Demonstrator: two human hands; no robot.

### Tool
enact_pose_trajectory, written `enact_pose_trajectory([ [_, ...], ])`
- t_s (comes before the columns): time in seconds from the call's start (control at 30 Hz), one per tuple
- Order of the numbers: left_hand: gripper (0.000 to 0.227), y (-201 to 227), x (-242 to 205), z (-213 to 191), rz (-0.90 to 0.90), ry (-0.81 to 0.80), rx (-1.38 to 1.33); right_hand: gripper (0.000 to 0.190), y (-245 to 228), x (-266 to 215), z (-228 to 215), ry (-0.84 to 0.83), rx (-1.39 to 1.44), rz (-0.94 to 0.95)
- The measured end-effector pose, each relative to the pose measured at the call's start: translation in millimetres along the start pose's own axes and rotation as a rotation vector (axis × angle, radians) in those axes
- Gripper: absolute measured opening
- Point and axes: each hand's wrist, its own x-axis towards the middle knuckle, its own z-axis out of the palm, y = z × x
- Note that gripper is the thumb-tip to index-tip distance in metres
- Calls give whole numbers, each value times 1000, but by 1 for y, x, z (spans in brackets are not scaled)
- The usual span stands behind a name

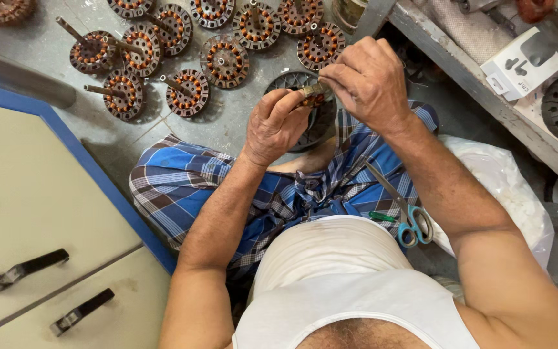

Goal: The person sits on the floor and assembles a circular motor stator by inserting small white insulating pieces into the copper-wound slots. They handle the stator with both hands, rotate it to access different slots, and place the pieces one by one.

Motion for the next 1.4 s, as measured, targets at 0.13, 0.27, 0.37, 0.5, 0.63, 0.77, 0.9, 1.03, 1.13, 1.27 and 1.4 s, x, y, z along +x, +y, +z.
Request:
enact_pose_trajectory([
  [0.13, 12, 0, -1, -1, -13, 0, 4, 18, 3, 10, 2, -25, -6, -41],
  [0.27, 12, 0, 0, 0, -29, -1, -6, 18, 13, 14, 11, -72, 17, -55],
  [0.37, 11, 0, 1, 0, -38, 3, -23, 20, 23, 15, 25, -147, 0, -27],
  [0.5, 11, 1, 2, -2, -40, -11, -24, 19, 42, 24, 62, -348, 78, 70],
  [0.63, 11, 1, 5, -5, -40, -11, -9, 26, 59, 29, 93, -588, 222, 206],
  [0.77, 12, 2, 7, -10, 4, -39, 21, 29, 71, 25, 112, -672, 200, 228],
  [0.9, 15, 2, 12, -14, 15, -14, 32, 26, 78, 18, 126, -644, 237, 301],
  [1.03, 21, 4, 15, -17, 3, -11, 32, 21, 80, 6, 134, -493, 149, 441],
  [1.13, 24, 6, 15, -18, -109, 41, -104, 16, 83, -11, 119, -294, 201, 579],
  [1.27, 24, 2, 13, -16, -593, 237, -611, 13, 58, -38, 81, -278, 508, 939],
  [1.4, 15, -7, 10, -13, -769, 273, -737, 14, 2, -63, 45, -68, 407, 671],
])
